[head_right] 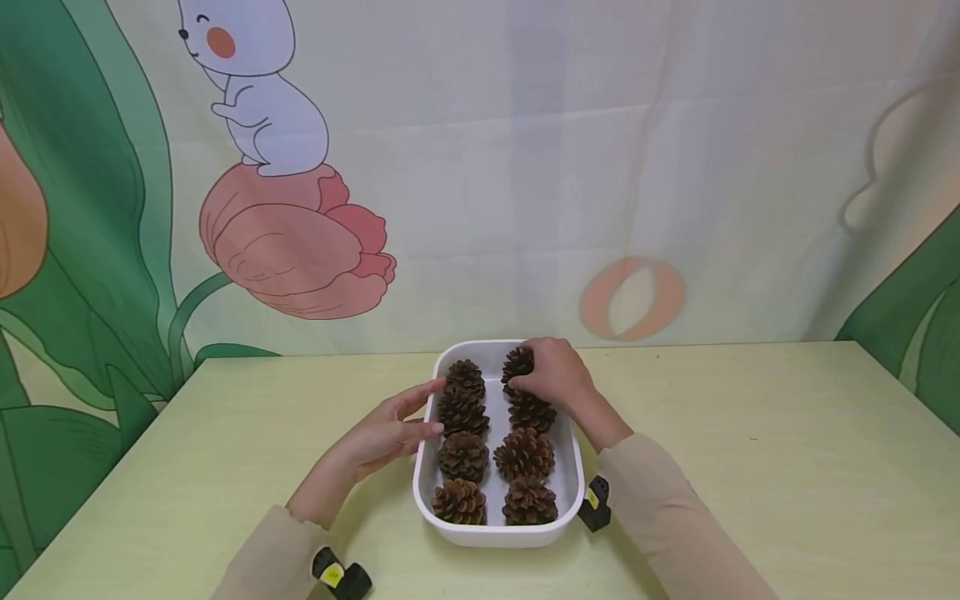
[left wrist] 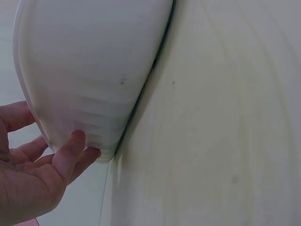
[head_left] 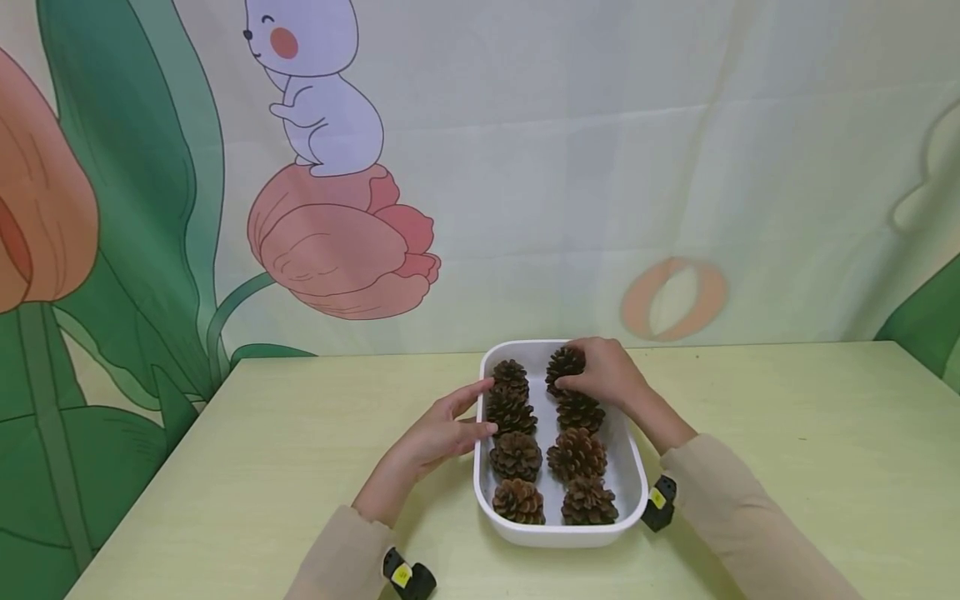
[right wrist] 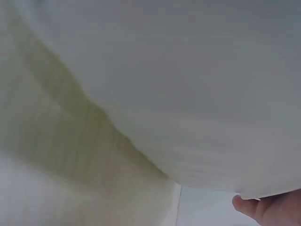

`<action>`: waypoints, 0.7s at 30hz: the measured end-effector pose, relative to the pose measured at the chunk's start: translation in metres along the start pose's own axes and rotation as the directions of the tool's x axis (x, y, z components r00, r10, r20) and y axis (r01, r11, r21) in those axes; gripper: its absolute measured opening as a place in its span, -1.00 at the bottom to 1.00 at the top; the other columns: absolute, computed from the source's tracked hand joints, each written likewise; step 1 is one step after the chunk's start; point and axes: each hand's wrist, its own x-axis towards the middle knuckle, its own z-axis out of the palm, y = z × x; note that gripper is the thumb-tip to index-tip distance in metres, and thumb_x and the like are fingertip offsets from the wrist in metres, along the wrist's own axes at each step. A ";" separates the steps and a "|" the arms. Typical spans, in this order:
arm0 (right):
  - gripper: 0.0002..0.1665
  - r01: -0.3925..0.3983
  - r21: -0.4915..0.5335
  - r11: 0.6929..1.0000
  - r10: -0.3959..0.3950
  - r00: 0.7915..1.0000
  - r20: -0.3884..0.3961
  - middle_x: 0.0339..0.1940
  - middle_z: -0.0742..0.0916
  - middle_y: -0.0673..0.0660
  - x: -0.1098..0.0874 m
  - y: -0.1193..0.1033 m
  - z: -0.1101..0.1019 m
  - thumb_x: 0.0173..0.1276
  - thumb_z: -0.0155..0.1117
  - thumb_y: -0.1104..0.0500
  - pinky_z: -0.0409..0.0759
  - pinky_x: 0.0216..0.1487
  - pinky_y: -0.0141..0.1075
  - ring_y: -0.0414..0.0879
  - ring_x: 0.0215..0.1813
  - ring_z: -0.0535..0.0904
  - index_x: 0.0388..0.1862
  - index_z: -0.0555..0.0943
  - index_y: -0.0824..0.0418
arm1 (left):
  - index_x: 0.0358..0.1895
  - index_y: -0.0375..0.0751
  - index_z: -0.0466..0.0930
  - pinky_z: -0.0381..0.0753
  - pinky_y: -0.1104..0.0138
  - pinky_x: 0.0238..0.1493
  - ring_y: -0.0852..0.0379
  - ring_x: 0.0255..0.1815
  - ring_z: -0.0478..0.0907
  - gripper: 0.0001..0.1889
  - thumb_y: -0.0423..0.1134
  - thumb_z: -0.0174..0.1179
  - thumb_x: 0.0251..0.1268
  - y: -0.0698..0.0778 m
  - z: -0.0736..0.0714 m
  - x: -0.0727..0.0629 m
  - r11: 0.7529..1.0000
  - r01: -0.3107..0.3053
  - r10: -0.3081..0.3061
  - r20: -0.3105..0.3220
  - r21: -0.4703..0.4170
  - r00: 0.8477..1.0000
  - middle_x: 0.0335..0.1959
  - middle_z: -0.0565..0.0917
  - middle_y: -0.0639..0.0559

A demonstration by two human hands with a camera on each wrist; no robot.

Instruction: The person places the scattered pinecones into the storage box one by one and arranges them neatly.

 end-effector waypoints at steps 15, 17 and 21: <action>-0.55 -0.036 -0.005 0.999 0.036 0.999 -0.041 -0.35 0.71 0.29 0.000 -0.003 -0.003 -0.02 0.30 0.17 0.57 -0.27 -0.10 -0.02 -0.49 0.52 -0.15 0.62 0.42 | 0.37 -0.17 0.14 0.43 0.09 0.16 -0.28 0.25 0.25 -0.36 -0.50 0.08 0.20 0.000 0.000 0.000 1.000 -0.006 0.006 0.003 0.004 1.000 0.42 -0.05 -0.29; -0.55 -0.030 -0.017 0.999 0.029 0.997 -0.065 -0.34 0.71 0.30 0.000 -0.002 -0.002 -0.03 0.32 0.18 0.57 -0.26 -0.08 0.01 -0.46 0.55 -0.15 0.62 0.43 | 0.37 -0.18 0.15 0.42 0.08 0.16 -0.29 0.25 0.25 -0.36 -0.50 0.08 0.20 0.000 0.000 0.000 1.000 -0.010 0.010 0.007 0.004 1.000 0.42 -0.04 -0.30; -0.47 -0.011 -0.029 1.000 0.009 0.997 -0.075 -0.20 0.68 0.35 -0.001 0.000 -0.001 -0.02 0.38 0.18 0.59 -0.17 -0.03 0.16 -0.23 0.60 -0.08 0.58 0.47 | 0.37 -0.19 0.15 0.43 0.09 0.16 -0.29 0.25 0.24 -0.36 -0.50 0.08 0.20 0.000 0.000 0.000 1.000 -0.009 0.009 0.010 -0.001 1.000 0.42 -0.04 -0.30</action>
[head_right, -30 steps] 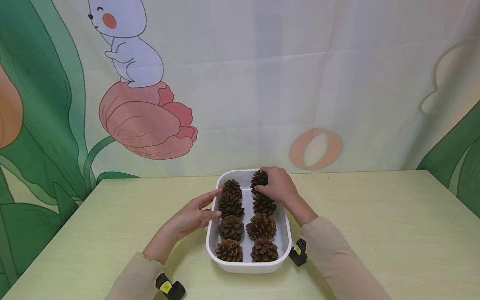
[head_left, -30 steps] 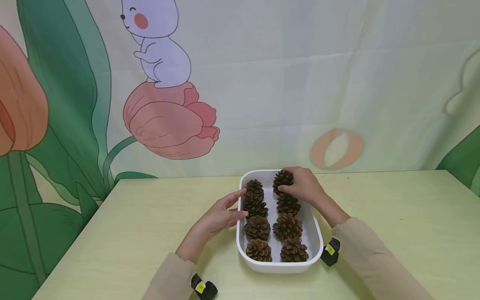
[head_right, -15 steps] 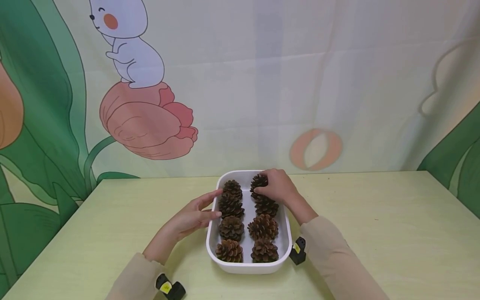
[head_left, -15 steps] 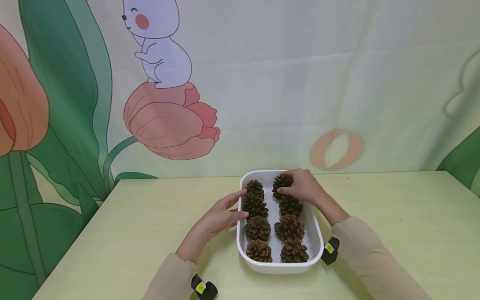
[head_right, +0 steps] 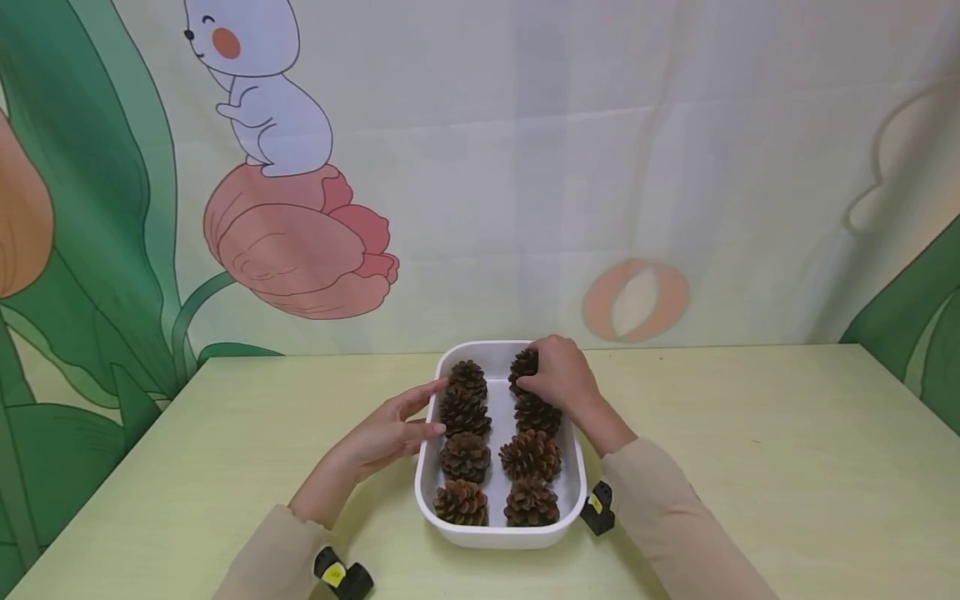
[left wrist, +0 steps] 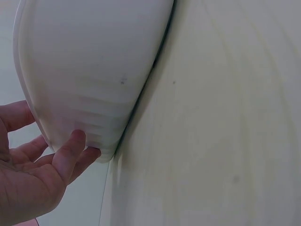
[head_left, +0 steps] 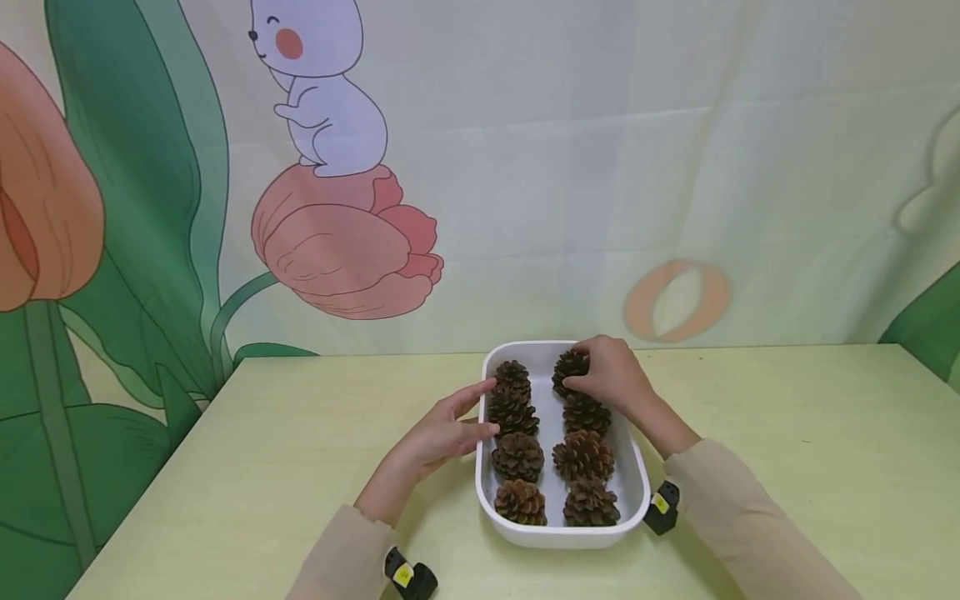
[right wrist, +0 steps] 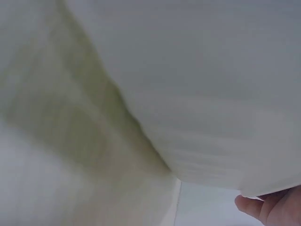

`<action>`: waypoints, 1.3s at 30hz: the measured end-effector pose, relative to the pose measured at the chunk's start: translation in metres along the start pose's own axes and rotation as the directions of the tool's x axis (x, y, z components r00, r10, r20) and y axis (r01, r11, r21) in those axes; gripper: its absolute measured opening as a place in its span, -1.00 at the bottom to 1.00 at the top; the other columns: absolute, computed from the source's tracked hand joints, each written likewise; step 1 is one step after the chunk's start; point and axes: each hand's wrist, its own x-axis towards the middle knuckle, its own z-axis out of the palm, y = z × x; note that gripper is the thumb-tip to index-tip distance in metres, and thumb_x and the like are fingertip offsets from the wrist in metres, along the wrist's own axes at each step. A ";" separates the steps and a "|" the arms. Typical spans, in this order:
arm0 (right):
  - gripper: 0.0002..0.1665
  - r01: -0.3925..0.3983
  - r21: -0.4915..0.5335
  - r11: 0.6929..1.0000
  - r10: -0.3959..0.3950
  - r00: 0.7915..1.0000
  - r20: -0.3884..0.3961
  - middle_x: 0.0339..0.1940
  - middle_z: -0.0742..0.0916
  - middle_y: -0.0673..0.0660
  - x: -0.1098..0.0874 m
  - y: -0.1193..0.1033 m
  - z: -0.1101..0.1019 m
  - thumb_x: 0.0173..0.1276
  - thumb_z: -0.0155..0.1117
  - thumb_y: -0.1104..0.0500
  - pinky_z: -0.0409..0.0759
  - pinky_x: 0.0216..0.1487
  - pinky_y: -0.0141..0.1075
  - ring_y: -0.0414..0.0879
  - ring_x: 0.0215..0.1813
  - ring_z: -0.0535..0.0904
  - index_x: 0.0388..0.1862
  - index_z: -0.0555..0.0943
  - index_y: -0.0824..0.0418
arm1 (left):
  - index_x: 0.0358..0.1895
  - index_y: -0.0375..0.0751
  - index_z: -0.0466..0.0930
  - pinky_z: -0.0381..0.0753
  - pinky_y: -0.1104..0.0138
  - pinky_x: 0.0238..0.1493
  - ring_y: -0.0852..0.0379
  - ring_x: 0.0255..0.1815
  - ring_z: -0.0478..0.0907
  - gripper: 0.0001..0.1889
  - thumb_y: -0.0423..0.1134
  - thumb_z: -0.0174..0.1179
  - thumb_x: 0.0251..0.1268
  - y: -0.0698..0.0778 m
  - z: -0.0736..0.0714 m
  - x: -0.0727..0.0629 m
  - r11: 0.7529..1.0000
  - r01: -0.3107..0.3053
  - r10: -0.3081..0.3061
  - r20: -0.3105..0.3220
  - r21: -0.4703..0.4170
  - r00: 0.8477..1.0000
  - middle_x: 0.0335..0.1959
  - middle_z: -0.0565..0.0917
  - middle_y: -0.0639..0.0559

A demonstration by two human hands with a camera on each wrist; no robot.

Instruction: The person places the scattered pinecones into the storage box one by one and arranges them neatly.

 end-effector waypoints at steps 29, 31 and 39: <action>-0.49 -0.004 0.222 0.975 0.008 1.000 -0.017 -0.16 0.68 0.34 -0.011 0.004 -0.010 0.05 0.36 0.22 0.60 -0.11 -0.07 0.14 -0.11 0.61 -0.01 0.56 0.43 | 0.37 -0.19 0.15 0.44 0.10 0.14 -0.27 0.25 0.26 -0.37 -0.45 0.11 0.21 0.009 -0.007 -0.010 0.996 0.023 -0.023 -0.008 0.082 1.000 0.41 -0.01 -0.30; -0.49 0.026 0.226 0.974 -0.021 0.999 -0.027 -0.15 0.68 0.33 -0.012 0.005 -0.012 0.05 0.36 0.22 0.58 -0.10 -0.04 0.14 -0.10 0.60 -0.01 0.56 0.43 | 0.38 -0.19 0.13 0.44 0.11 0.15 -0.23 0.23 0.30 -0.36 -0.43 0.10 0.21 0.013 -0.012 -0.013 0.996 0.020 -0.019 -0.008 0.091 1.000 0.42 -0.01 -0.27; -0.48 0.059 0.272 0.961 -0.062 0.998 0.003 -0.09 0.66 0.31 -0.022 0.010 -0.020 0.07 0.37 0.23 0.51 0.06 0.01 0.14 -0.06 0.58 0.02 0.54 0.42 | 0.40 -0.23 0.05 0.40 0.14 0.18 -0.17 0.24 0.31 -0.35 -0.37 0.09 0.26 0.018 -0.030 -0.032 0.994 -0.004 0.003 0.006 0.108 1.000 0.43 -0.03 -0.22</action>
